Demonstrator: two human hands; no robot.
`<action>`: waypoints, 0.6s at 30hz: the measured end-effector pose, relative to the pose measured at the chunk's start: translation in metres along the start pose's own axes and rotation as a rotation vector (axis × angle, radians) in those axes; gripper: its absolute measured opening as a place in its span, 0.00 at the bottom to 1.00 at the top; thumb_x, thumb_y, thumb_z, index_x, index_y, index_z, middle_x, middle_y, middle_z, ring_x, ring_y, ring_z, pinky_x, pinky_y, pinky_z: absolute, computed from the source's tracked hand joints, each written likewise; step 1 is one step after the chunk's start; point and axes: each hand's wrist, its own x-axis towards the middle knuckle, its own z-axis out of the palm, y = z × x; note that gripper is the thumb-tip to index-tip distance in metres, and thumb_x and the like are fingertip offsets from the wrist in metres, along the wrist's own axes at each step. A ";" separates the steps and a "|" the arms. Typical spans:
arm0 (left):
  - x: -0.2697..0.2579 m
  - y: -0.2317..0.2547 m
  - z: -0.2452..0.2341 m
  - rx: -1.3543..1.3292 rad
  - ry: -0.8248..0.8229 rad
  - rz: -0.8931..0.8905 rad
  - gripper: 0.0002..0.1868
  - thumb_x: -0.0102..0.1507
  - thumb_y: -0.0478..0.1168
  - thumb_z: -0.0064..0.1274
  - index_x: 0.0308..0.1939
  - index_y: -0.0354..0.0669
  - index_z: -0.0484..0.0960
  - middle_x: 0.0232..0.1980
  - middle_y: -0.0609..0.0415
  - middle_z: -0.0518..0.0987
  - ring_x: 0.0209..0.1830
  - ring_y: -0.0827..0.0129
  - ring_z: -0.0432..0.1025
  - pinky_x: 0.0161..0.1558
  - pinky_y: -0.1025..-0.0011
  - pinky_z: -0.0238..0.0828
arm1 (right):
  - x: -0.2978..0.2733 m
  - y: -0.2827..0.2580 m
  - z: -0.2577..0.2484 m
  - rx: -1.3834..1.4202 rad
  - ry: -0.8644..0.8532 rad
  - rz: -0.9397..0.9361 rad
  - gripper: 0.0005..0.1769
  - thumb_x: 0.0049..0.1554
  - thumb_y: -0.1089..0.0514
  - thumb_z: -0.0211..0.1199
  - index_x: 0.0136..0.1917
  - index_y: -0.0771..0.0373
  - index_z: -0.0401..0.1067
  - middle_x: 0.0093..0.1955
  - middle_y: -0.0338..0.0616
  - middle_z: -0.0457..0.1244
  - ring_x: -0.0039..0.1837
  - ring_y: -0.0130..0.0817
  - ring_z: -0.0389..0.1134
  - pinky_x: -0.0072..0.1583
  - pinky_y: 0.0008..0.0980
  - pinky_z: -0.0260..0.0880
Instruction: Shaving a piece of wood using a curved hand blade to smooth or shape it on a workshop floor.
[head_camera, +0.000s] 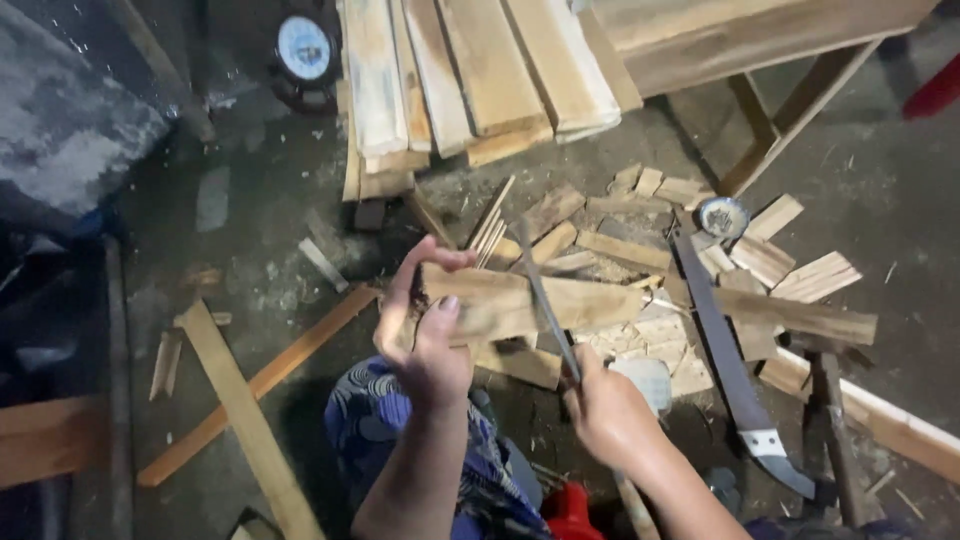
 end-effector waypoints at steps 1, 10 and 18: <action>0.004 0.001 0.001 -0.010 -0.005 0.011 0.27 0.56 0.31 0.43 0.61 0.32 0.77 0.45 0.46 0.80 0.49 0.53 0.79 0.56 0.55 0.84 | 0.004 0.002 0.001 -0.003 0.014 -0.006 0.07 0.61 0.58 0.52 0.54 0.54 0.59 0.36 0.47 0.67 0.35 0.44 0.67 0.37 0.38 0.63; 0.004 -0.004 -0.004 -0.120 0.018 -0.014 0.25 0.58 0.31 0.47 0.60 0.30 0.76 0.45 0.43 0.80 0.50 0.49 0.79 0.58 0.54 0.81 | -0.010 -0.002 0.001 -0.014 -0.015 -0.040 0.05 0.65 0.61 0.49 0.53 0.51 0.59 0.31 0.33 0.63 0.30 0.27 0.61 0.30 0.22 0.63; 0.001 0.008 -0.003 -0.098 -0.005 0.012 0.27 0.55 0.27 0.43 0.59 0.28 0.77 0.45 0.43 0.80 0.48 0.50 0.79 0.55 0.56 0.85 | 0.008 0.024 0.012 0.015 0.052 -0.015 0.08 0.66 0.51 0.52 0.51 0.53 0.57 0.30 0.41 0.63 0.29 0.35 0.59 0.33 0.31 0.55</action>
